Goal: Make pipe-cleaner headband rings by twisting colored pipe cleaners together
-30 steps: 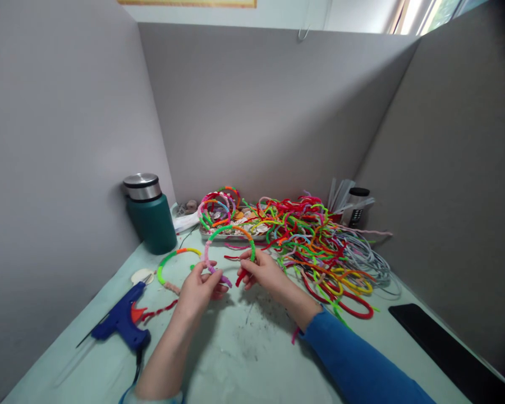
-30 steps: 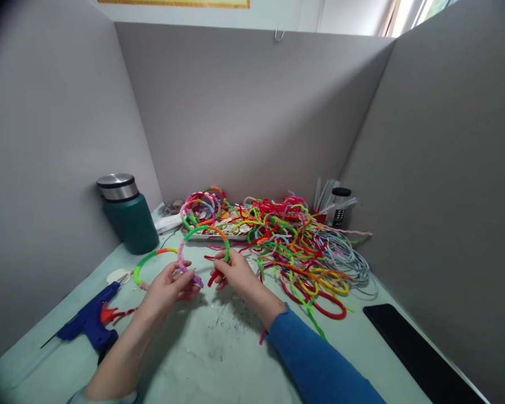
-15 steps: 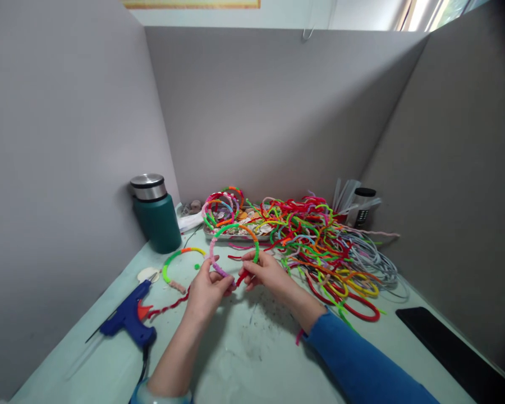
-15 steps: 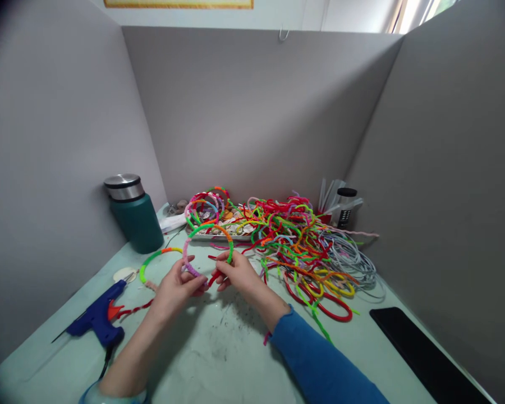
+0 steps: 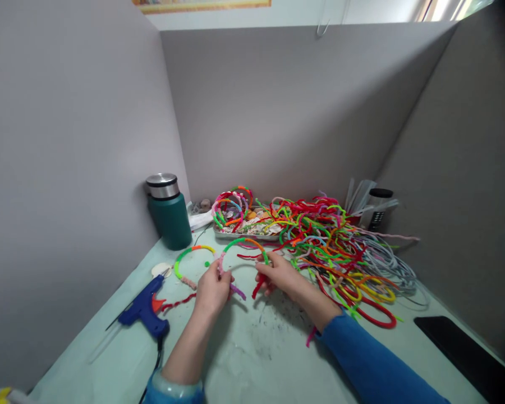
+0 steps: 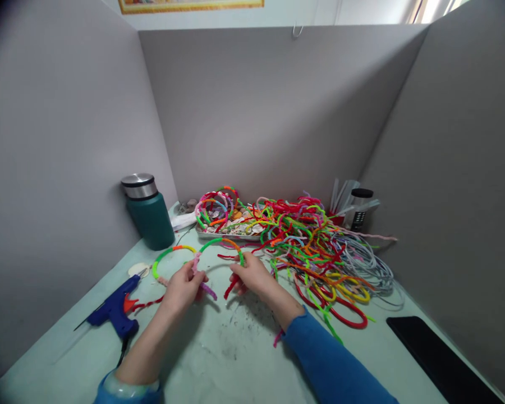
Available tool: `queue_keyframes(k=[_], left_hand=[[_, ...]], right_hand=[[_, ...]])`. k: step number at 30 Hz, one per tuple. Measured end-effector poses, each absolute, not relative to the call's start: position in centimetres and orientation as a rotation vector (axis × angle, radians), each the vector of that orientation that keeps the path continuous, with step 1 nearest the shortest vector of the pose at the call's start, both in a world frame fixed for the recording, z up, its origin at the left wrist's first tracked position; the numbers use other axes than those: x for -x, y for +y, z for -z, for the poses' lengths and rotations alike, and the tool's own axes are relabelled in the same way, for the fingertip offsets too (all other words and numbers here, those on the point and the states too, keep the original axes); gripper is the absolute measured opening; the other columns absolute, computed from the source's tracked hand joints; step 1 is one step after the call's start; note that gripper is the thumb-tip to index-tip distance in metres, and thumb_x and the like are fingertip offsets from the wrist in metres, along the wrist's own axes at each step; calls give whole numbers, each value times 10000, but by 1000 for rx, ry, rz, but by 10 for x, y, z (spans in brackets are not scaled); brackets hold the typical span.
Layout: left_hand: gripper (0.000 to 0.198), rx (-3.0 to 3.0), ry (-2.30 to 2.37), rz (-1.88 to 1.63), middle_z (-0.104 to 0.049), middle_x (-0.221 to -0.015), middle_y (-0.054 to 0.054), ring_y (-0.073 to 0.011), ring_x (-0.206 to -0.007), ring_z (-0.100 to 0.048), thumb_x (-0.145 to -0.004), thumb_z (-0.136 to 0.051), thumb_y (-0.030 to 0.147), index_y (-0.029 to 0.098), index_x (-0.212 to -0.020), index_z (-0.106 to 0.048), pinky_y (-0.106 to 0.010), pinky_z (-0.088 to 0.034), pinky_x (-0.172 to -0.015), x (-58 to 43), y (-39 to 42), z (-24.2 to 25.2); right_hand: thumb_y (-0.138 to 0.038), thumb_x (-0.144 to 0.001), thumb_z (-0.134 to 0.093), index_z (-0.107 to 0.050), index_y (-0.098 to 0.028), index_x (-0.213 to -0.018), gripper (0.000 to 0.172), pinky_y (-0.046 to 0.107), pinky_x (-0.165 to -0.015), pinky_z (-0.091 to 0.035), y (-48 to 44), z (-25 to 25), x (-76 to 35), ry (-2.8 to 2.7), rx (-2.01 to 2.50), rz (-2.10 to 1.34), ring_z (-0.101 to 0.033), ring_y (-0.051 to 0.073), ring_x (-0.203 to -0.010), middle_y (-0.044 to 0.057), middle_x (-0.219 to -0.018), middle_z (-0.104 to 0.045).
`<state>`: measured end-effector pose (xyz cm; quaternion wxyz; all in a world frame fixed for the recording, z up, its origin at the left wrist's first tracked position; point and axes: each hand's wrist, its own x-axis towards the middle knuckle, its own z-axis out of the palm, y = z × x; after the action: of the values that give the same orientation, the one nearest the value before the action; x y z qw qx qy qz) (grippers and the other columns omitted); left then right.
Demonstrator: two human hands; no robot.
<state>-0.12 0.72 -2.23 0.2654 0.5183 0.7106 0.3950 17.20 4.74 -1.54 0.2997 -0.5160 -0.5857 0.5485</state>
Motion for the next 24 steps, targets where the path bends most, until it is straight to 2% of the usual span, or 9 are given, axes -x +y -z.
queue_keyframes(k=[3,6,11,13,15,19,22,24], left_hand=[[231,-1556,2065,-923,-686,-771,-62,-214,-764,-633,-795,-469,230,167,-947,-630,-368,-407,-826,2,6,18],[253,-1657,2156,-834,-677,-910,-101,-235,-877,-613,-811,-457,232,156,-984,-626,-363,-389,-852,1,5,17],[383,-1751,2193,-810,-616,-1086,-134,-232,-1045,-553,-801,-500,204,121,-1172,-540,-324,-365,-907,-2,-13,14],[387,-1843,2196,-792,-588,-1124,-121,-227,-1029,-559,-815,-486,215,148,-1194,-524,-307,-399,-858,1,-31,11],[319,-1919,2284,-819,-571,-1118,-109,-223,-1017,-556,-843,-446,240,163,-1133,-554,-302,-418,-828,9,-54,9],[259,-1880,2663,-825,-565,-996,-94,-243,-991,-536,-866,-414,325,181,-1016,-570,-333,-423,-822,40,-97,12],[374,-1707,2857,-596,-548,-953,-106,-263,-896,-562,-836,-443,428,151,-1068,-542,-355,-449,-736,62,-114,19],[451,-1704,2846,-494,-528,-1026,-112,-260,-899,-572,-812,-475,454,165,-1156,-509,-347,-459,-711,71,-117,24]], right_hand=[[-247,-831,-480,-463,-188,-1062,239,220,-472,-396,50,22,-173,-1783,1497,-1151,-529,110,-466,1,-664,-609],[-227,-810,-499,-523,-172,-1016,215,225,-541,-355,51,27,-174,-2003,1610,-907,-536,126,-549,2,-637,-597],[-185,-790,-490,-563,-157,-942,171,232,-560,-296,52,32,-175,-2167,1657,-720,-513,131,-575,9,-644,-589],[-190,-795,-483,-565,-158,-955,184,231,-551,-283,53,33,-175,-2183,1637,-717,-501,124,-559,9,-657,-590],[-199,-796,-477,-562,-159,-982,208,230,-538,-275,54,35,-175,-2184,1624,-727,-492,118,-542,10,-676,-594],[-202,-784,-475,-565,-156,-985,225,232,-530,-268,54,36,-175,-2182,1618,-708,-495,120,-545,19,-699,-598],[-201,-779,-474,-572,-156,-990,236,234,-544,-275,52,36,-174,-2190,1607,-683,-510,129,-573,24,-706,-600],[-202,-780,-473,-575,-157,-995,242,235,-553,-281,51,35,-174,-2193,1601,-671,-519,136,-590,28,-715,-604]])
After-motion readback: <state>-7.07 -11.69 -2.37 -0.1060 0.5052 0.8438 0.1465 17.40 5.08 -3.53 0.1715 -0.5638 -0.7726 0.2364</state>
